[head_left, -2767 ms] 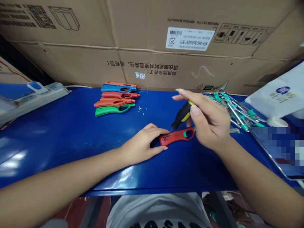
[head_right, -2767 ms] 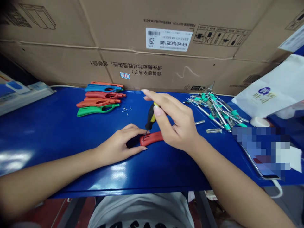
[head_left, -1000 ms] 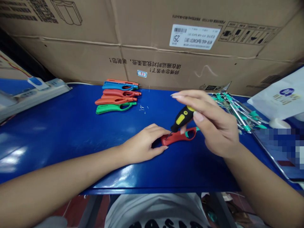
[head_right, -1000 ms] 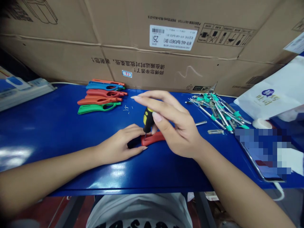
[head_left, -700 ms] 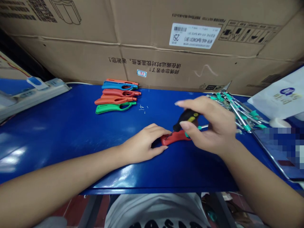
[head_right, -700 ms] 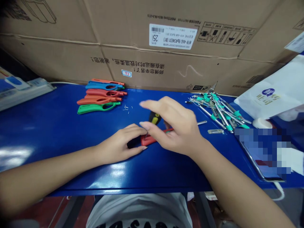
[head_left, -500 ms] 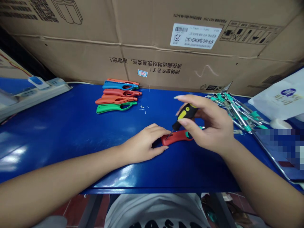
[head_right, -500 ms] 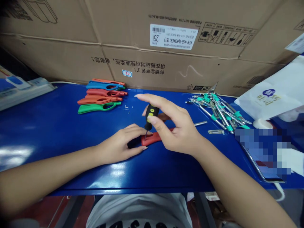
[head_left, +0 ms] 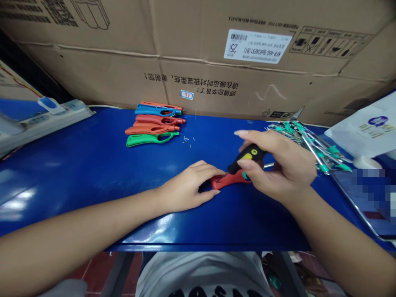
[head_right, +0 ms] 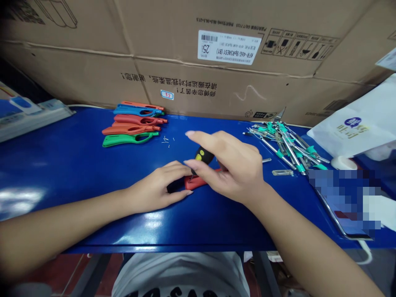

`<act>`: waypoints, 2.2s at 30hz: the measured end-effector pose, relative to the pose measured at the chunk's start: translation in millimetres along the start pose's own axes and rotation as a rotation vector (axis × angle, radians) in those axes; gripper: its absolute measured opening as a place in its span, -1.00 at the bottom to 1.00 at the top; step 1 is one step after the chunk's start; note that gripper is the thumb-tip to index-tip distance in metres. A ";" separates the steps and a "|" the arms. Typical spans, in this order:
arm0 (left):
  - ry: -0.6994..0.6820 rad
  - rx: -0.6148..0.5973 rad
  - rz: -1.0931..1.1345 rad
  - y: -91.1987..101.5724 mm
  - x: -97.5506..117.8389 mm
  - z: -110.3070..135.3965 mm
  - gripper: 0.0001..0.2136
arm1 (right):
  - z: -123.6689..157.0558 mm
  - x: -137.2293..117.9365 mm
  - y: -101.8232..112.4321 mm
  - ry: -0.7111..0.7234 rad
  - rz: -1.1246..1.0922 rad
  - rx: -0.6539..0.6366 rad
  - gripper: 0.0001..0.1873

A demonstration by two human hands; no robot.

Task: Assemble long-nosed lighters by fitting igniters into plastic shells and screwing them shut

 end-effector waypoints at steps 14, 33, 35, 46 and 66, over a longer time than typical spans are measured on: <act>0.022 0.004 0.014 -0.3 -1.5 1.6 -0.68 | -1.9 12.6 -4.0 -0.238 -0.345 -0.203 -0.63; 0.017 -0.003 0.009 0.2 -0.4 0.7 -0.68 | -1.0 5.2 3.0 0.002 0.034 0.035 -0.64; 0.025 -0.009 0.006 0.2 -0.8 0.7 -0.69 | -1.0 9.0 -3.4 -0.071 -0.078 -0.125 -0.57; 0.024 -0.006 0.021 -0.4 -1.5 0.8 -0.67 | -0.3 12.1 -5.8 -0.100 -0.030 -0.082 -0.56; 0.053 -0.026 0.002 0.5 -2.7 0.9 -0.71 | -2.2 1.7 -1.4 -0.038 -0.095 -0.109 -0.56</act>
Point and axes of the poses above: each hand's wrist, its own z-axis away from the middle knuckle, its own y-axis out of the back of the hand, x = y × z, the point moved 6 cm from there along -z, towards the middle knuckle, and after that the axes turned 13 degrees about -y, right-handed, at the moved point
